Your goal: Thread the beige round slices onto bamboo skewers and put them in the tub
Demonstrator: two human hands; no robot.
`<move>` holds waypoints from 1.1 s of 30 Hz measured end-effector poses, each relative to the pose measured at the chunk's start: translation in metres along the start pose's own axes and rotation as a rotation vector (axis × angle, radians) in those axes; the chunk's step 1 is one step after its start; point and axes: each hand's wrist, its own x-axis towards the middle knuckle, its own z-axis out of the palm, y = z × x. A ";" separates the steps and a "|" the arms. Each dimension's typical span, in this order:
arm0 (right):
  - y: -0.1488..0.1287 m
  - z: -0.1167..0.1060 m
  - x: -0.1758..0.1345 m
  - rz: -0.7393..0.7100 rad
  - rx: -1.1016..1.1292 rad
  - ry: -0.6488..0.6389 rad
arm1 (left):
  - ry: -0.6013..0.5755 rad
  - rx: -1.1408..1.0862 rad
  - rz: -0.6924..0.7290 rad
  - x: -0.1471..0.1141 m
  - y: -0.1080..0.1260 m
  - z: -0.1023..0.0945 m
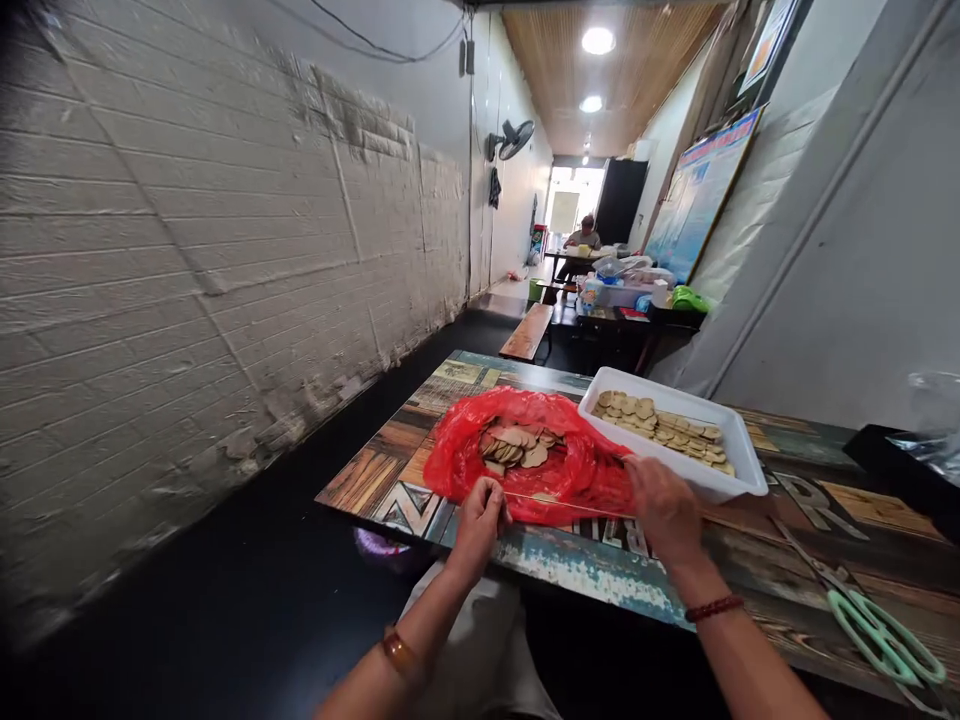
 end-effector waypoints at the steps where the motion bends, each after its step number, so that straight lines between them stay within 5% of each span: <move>1: 0.014 -0.004 0.001 0.000 -0.019 -0.005 | -0.005 0.001 -0.001 -0.001 0.000 0.000; 4: 0.037 -0.012 0.001 0.007 -0.065 -0.008 | -0.015 0.013 -0.003 -0.002 -0.001 0.001; 6: 0.028 -0.012 -0.001 -0.010 -0.062 -0.009 | -0.024 0.030 0.007 -0.002 -0.001 0.004; 13: -0.088 0.016 -0.018 -0.286 0.393 -0.217 | -0.094 0.115 0.072 -0.001 0.004 0.010; 16: -0.108 0.029 -0.024 -0.301 0.475 -0.228 | -0.109 0.150 0.078 0.002 0.009 0.002; 23: -0.080 0.063 0.006 0.034 0.580 -0.205 | -0.015 0.202 0.126 0.031 0.021 -0.024; 27: -0.059 0.096 0.033 0.220 0.600 -0.254 | -0.063 0.504 0.260 0.063 0.032 -0.022; 33: -0.049 0.113 0.045 0.232 0.693 -0.311 | -0.229 1.009 0.334 0.110 0.045 -0.007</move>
